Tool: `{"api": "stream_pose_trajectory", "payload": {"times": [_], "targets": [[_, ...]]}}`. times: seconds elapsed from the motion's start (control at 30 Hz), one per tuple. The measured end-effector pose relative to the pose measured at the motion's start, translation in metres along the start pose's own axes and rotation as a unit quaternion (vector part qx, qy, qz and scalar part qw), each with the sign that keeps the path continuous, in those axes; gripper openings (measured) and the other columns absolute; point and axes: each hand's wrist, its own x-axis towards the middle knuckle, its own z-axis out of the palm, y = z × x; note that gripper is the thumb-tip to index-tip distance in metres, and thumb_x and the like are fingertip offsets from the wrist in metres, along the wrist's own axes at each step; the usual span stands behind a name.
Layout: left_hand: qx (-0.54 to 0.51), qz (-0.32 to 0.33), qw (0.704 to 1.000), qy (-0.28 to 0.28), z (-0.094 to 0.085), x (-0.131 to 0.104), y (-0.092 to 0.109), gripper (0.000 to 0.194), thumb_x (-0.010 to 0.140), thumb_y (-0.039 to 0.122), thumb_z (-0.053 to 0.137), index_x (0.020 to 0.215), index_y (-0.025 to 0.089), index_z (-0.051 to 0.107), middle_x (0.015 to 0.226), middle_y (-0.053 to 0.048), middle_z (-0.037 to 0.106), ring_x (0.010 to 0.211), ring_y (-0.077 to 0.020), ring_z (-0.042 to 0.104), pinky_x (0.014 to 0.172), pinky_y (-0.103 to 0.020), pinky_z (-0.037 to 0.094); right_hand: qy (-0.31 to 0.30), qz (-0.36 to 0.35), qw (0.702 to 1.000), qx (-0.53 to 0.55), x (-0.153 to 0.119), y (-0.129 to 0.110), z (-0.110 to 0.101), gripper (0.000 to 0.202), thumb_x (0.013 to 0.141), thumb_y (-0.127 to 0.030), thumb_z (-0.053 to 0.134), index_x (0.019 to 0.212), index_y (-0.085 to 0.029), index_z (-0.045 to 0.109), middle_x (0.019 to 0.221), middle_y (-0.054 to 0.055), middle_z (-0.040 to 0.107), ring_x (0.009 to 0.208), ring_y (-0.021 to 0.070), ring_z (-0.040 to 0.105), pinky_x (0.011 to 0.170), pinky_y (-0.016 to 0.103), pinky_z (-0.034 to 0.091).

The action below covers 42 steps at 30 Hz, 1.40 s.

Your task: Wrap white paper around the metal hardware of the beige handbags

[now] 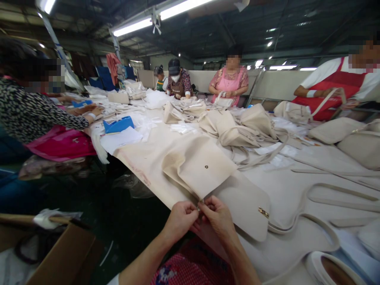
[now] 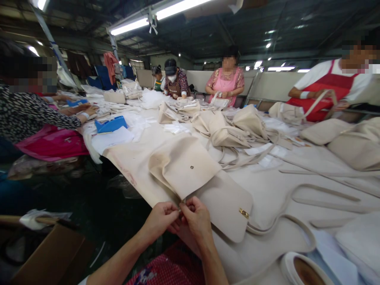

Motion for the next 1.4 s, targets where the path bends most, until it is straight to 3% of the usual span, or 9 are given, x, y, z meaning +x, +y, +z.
{"api": "stream_pose_trajectory", "payload": {"times": [0.27, 0.37, 0.43, 0.53, 0.73, 0.97, 1.03, 1.27, 1.4], "targets": [[0.02, -0.016, 0.999, -0.044, -0.008, -0.002, 0.004, 0.017, 0.068, 0.012, 0.046, 0.075, 0.014, 0.061, 0.062, -0.002, 0.067, 0.062, -0.0171, 0.068, 0.06, -0.028, 0.054, -0.007, 0.007, 1.0, 0.006, -0.004, -0.007, 0.0, 0.031, 0.067, -0.047, 0.069, 0.061, -0.022, 0.052, 0.045, -0.004, 0.056, 0.041, 0.012, 0.048, 0.044, 0.024, 0.034], [0.09, 0.04, 0.995, -0.027, -0.011, -0.009, 0.003, 0.022, 0.071, 0.011, 0.042, 0.078, 0.015, 0.062, 0.065, -0.002, 0.065, 0.064, -0.0166, 0.066, 0.062, -0.028, 0.051, 0.004, -0.008, 1.0, -0.005, -0.005, -0.006, 0.002, 0.029, 0.069, -0.045, 0.068, 0.061, -0.022, 0.052, 0.045, -0.005, 0.055, 0.041, 0.0118, 0.048, 0.044, 0.024, 0.034], [0.187, 0.131, 0.973, 0.023, -0.011, -0.014, 0.003, 0.02, 0.073, 0.012, 0.044, 0.079, 0.016, 0.063, 0.067, -0.002, 0.062, 0.064, -0.0158, 0.061, 0.062, -0.027, 0.047, 0.012, -0.014, 1.0, -0.018, -0.005, -0.004, 0.002, 0.028, 0.07, -0.043, 0.067, 0.06, -0.022, 0.052, 0.045, -0.005, 0.055, 0.042, 0.0122, 0.049, 0.044, 0.024, 0.034], [0.341, 0.236, 0.905, 0.1, -0.009, -0.02, 0.004, 0.011, 0.078, 0.017, 0.051, 0.074, 0.018, 0.061, 0.073, -0.004, 0.061, 0.067, -0.0169, 0.057, 0.064, -0.028, 0.042, 0.011, -0.023, 0.999, -0.028, -0.004, -0.002, 0.002, 0.027, 0.07, -0.043, 0.067, 0.06, -0.023, 0.051, 0.046, -0.005, 0.054, 0.043, 0.0129, 0.05, 0.045, 0.025, 0.035], [0.503, 0.213, 0.832, 0.093, 0.0, -0.021, 0.006, 0.025, 0.089, 0.017, 0.04, 0.073, 0.019, 0.06, 0.077, -0.009, 0.063, 0.072, -0.0216, 0.06, 0.065, -0.031, 0.038, 0.022, -0.016, 0.999, -0.033, -0.004, -0.001, 0.003, 0.029, 0.069, -0.044, 0.067, 0.059, -0.025, 0.047, 0.041, -0.006, 0.052, 0.039, 0.0133, 0.047, 0.042, 0.025, 0.033], [0.567, 0.22, 0.789, 0.083, 0.003, -0.013, 0.0, 0.021, 0.086, 0.014, 0.04, 0.087, 0.018, 0.06, 0.086, -0.011, 0.065, 0.073, -0.0227, 0.06, 0.062, -0.032, 0.034, 0.024, -0.017, 0.999, -0.022, -0.004, 0.0, 0.004, 0.03, 0.07, -0.044, 0.067, 0.059, -0.024, 0.047, 0.042, -0.006, 0.052, 0.038, 0.0126, 0.045, 0.041, 0.025, 0.032], [0.546, 0.24, 0.798, 0.087, -0.001, -0.01, -0.001, 0.019, 0.085, 0.014, 0.04, 0.082, 0.018, 0.059, 0.082, -0.009, 0.063, 0.071, -0.0211, 0.058, 0.061, -0.031, 0.033, 0.017, -0.018, 1.0, -0.019, -0.004, 0.0, 0.003, 0.029, 0.071, -0.043, 0.067, 0.06, -0.024, 0.048, 0.043, -0.006, 0.053, 0.039, 0.0122, 0.046, 0.042, 0.025, 0.033], [0.392, 0.216, 0.887, 0.111, -0.019, -0.005, 0.003, 0.015, 0.072, 0.013, 0.049, 0.059, 0.02, 0.044, 0.06, 0.001, 0.047, 0.059, -0.0132, 0.041, 0.057, -0.027, 0.025, -0.013, -0.018, 1.0, 0.018, -0.01, -0.003, -0.001, 0.035, 0.069, -0.05, 0.071, 0.063, -0.021, 0.053, 0.05, -0.003, 0.059, 0.043, 0.0109, 0.048, 0.044, 0.023, 0.035], [0.212, 0.185, 0.958, 0.047, -0.025, -0.008, -0.002, 0.01, 0.071, 0.018, 0.048, 0.061, 0.019, 0.047, 0.058, 0.004, 0.044, 0.059, -0.012, 0.041, 0.057, -0.024, 0.029, -0.022, -0.014, 0.998, 0.051, -0.012, -0.005, -0.002, 0.038, 0.068, -0.053, 0.074, 0.067, -0.02, 0.056, 0.056, -0.001, 0.064, 0.044, 0.0095, 0.048, 0.045, 0.022, 0.035]]}}
